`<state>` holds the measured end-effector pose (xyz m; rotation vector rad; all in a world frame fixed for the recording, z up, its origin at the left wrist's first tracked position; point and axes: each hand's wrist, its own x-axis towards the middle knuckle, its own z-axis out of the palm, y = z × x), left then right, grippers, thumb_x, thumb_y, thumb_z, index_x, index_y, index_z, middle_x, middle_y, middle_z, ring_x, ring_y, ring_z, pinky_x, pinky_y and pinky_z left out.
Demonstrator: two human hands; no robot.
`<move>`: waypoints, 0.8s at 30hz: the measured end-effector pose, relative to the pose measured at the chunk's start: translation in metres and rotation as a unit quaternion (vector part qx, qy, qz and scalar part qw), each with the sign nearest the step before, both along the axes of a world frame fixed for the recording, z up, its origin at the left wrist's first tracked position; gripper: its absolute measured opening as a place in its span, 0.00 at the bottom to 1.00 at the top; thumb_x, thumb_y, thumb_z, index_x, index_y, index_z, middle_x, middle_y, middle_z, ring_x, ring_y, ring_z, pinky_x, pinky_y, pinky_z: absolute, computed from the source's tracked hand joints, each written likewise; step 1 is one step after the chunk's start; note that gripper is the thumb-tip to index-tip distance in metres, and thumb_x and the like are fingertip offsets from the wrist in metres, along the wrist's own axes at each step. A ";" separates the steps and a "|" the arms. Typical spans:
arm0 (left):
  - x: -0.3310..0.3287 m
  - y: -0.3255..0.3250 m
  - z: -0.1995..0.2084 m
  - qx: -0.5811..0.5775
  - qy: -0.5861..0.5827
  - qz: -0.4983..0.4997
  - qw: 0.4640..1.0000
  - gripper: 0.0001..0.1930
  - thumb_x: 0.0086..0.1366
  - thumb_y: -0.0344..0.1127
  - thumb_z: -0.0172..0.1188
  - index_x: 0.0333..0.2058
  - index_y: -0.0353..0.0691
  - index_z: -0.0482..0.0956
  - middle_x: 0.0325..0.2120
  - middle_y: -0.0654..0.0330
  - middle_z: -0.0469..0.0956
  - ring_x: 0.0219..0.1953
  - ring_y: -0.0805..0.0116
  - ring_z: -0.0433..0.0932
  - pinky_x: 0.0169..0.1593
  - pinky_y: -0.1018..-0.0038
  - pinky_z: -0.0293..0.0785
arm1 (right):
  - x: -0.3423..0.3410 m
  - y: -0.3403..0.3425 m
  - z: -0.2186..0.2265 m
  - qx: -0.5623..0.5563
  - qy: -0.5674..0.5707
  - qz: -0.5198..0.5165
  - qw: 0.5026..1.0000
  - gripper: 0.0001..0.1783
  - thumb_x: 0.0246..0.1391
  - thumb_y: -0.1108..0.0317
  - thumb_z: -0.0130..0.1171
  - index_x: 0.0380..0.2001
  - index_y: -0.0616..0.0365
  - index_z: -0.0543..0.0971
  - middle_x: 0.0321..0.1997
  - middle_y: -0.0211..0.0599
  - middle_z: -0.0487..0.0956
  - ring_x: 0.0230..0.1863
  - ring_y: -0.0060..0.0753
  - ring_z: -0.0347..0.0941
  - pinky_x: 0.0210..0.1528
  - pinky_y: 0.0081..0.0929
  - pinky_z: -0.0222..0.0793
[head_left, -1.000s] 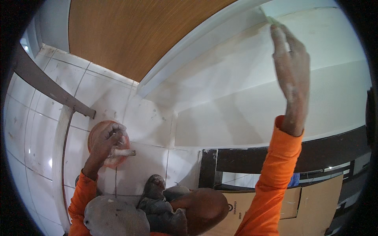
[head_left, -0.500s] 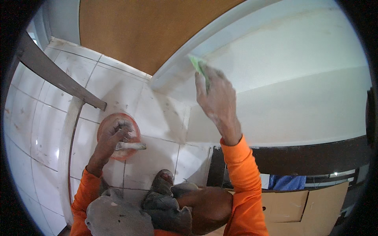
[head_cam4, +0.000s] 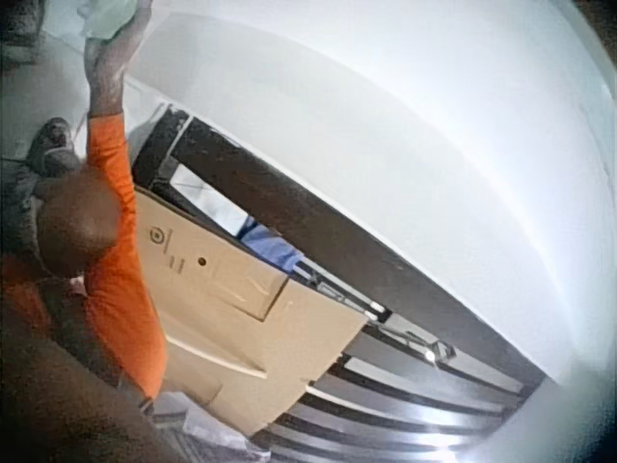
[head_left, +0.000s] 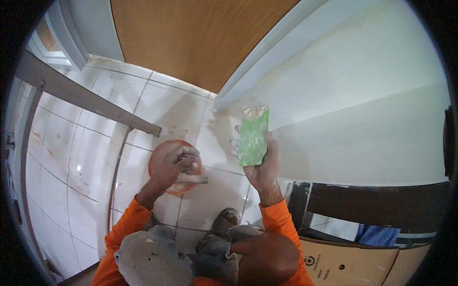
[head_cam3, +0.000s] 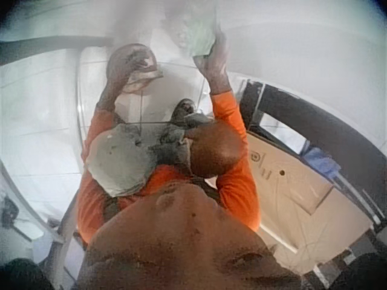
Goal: The person applies a white paste from a red bucket onto a white tiled wall using a green sponge. They repeatedly scoop the paste and spread it across the wall surface.
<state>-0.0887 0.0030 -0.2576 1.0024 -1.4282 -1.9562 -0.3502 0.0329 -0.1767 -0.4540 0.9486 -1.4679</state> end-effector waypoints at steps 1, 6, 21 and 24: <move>-0.003 -0.002 0.006 0.075 0.005 0.018 0.997 0.16 0.72 0.37 0.57 0.54 0.37 0.77 0.49 0.57 0.75 0.48 0.66 0.78 0.53 0.72 0.79 | 0.007 0.002 -0.006 0.008 -0.033 -0.010 0.999 0.33 0.69 0.47 0.43 0.66 0.60 0.64 0.58 0.50 0.77 0.52 0.47 0.81 0.49 0.44 0.82; -0.014 -0.003 0.003 0.063 -0.029 -0.042 0.997 0.19 0.71 0.40 0.59 0.55 0.35 0.74 0.46 0.60 0.77 0.47 0.69 0.78 0.49 0.72 0.77 | 0.017 0.015 -0.035 0.003 -0.171 0.030 0.985 0.36 0.66 0.46 0.42 0.67 0.62 0.65 0.59 0.52 0.77 0.54 0.52 0.79 0.57 0.54 0.77; 0.095 0.069 -0.070 -0.064 -0.356 0.175 0.916 0.28 0.71 0.45 0.62 0.62 0.36 0.65 0.46 0.49 0.78 0.44 0.60 0.81 0.47 0.67 0.78 | -0.021 0.005 -0.102 -0.136 0.530 0.359 0.756 0.38 0.45 0.60 0.67 0.63 0.51 0.75 0.64 0.49 0.74 0.61 0.52 0.73 0.67 0.45 0.68; 0.093 0.074 -0.087 0.018 -0.369 0.169 0.914 0.33 0.71 0.44 0.61 0.68 0.38 0.59 0.45 0.46 0.79 0.41 0.57 0.84 0.41 0.64 0.81 | -0.015 -0.020 -0.116 -0.149 0.637 0.415 0.632 0.41 0.40 0.66 0.72 0.63 0.38 0.76 0.69 0.40 0.70 0.67 0.50 0.66 0.72 0.44 0.60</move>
